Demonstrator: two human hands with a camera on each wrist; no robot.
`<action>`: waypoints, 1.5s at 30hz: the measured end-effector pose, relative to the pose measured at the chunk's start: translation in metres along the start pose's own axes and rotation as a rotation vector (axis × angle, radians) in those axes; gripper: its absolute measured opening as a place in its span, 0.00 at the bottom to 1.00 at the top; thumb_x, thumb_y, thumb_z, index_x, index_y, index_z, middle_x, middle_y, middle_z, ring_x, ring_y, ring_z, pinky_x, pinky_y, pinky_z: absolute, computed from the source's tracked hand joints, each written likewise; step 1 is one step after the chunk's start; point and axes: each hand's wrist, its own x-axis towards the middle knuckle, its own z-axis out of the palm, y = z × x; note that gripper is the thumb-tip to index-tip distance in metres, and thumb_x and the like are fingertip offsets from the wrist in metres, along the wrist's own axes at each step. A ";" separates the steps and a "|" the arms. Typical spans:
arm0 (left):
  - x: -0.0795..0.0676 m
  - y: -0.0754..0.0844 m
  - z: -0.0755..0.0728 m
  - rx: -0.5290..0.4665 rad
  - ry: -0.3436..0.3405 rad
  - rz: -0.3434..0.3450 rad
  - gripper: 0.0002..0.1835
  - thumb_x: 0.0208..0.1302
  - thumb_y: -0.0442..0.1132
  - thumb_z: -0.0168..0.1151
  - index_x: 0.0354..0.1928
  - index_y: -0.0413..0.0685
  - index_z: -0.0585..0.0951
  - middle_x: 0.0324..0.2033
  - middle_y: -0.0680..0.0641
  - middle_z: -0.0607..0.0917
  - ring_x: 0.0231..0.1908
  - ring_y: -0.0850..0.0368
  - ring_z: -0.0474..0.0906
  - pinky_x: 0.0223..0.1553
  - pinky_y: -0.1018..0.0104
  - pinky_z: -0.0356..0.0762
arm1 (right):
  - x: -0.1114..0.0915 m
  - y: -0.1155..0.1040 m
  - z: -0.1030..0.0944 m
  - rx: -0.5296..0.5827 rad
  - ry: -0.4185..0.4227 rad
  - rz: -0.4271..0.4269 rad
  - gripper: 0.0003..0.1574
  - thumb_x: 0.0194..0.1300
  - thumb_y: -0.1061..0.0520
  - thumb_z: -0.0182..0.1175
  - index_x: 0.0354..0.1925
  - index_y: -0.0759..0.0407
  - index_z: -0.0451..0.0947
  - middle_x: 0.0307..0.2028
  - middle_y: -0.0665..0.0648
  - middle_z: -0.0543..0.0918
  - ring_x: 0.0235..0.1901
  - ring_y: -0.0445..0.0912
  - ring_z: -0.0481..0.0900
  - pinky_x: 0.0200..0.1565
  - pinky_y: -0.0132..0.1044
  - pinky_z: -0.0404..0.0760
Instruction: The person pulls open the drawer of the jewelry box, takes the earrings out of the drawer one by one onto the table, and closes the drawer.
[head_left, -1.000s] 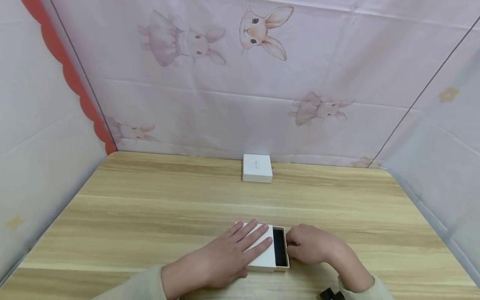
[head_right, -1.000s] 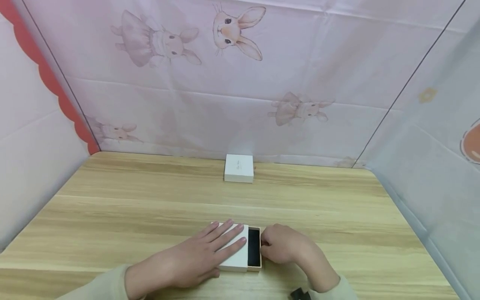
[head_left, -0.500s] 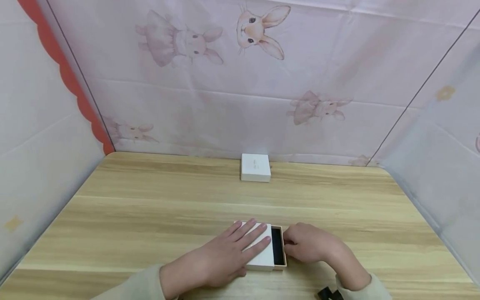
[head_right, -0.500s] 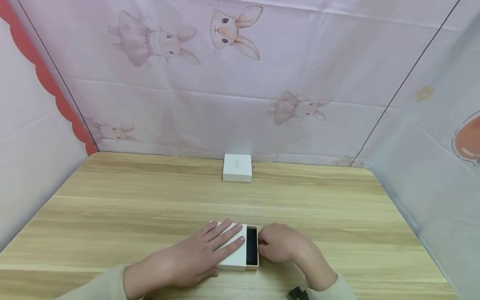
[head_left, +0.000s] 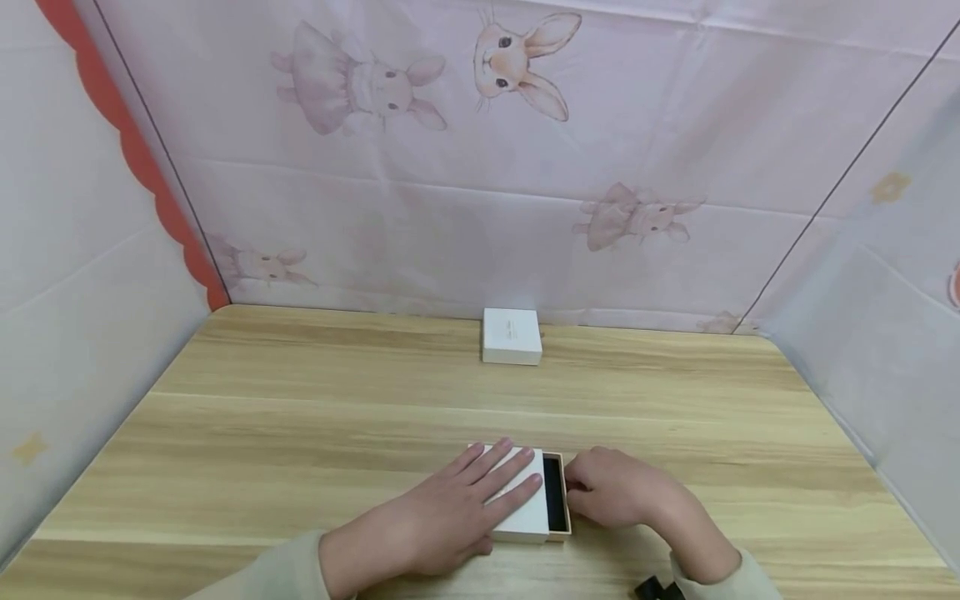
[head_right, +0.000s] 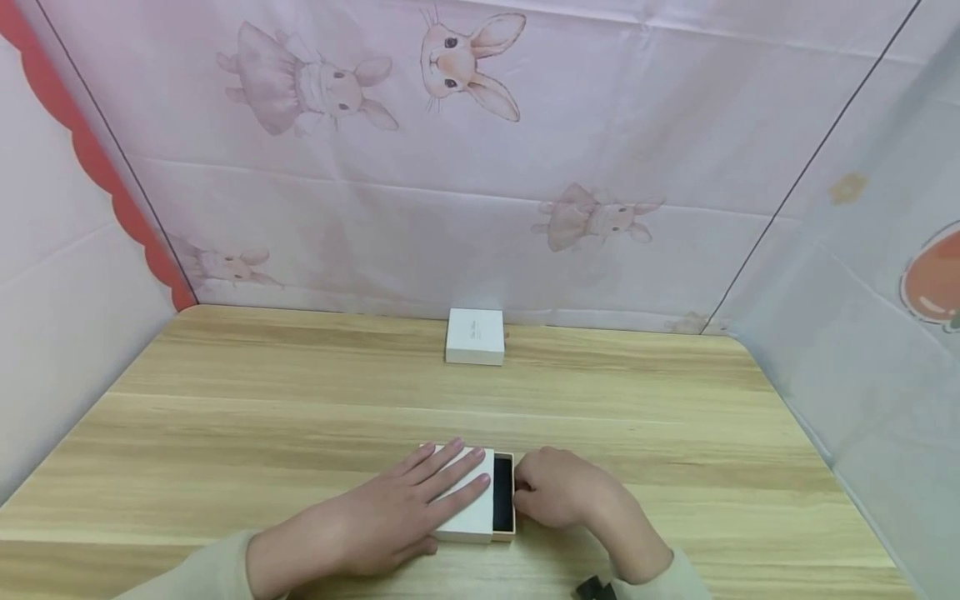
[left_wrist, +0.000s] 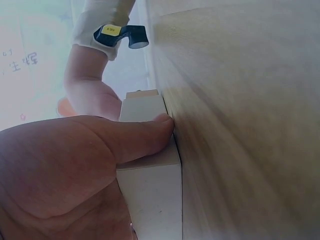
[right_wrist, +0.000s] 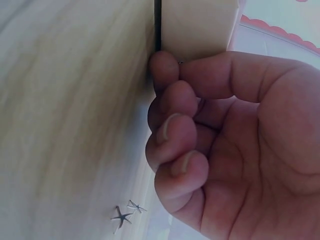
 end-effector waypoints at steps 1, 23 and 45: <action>0.000 0.000 0.000 0.002 0.001 0.001 0.47 0.68 0.55 0.61 0.80 0.55 0.47 0.80 0.45 0.45 0.78 0.44 0.44 0.75 0.49 0.54 | 0.000 0.000 0.000 0.000 -0.001 0.000 0.18 0.65 0.58 0.58 0.19 0.45 0.73 0.15 0.41 0.68 0.17 0.35 0.65 0.20 0.31 0.66; -0.002 0.001 0.000 0.025 0.012 0.003 0.47 0.67 0.55 0.62 0.80 0.55 0.48 0.79 0.45 0.46 0.78 0.45 0.45 0.75 0.50 0.55 | 0.001 -0.003 0.004 0.023 0.007 -0.015 0.16 0.65 0.58 0.57 0.20 0.46 0.75 0.15 0.40 0.68 0.16 0.34 0.65 0.20 0.30 0.67; 0.000 0.000 0.000 0.031 0.011 0.008 0.47 0.68 0.55 0.61 0.80 0.54 0.49 0.79 0.44 0.46 0.78 0.45 0.45 0.74 0.50 0.55 | 0.002 -0.004 0.004 -0.010 0.036 -0.019 0.17 0.65 0.57 0.58 0.19 0.45 0.72 0.15 0.40 0.68 0.17 0.34 0.65 0.21 0.31 0.67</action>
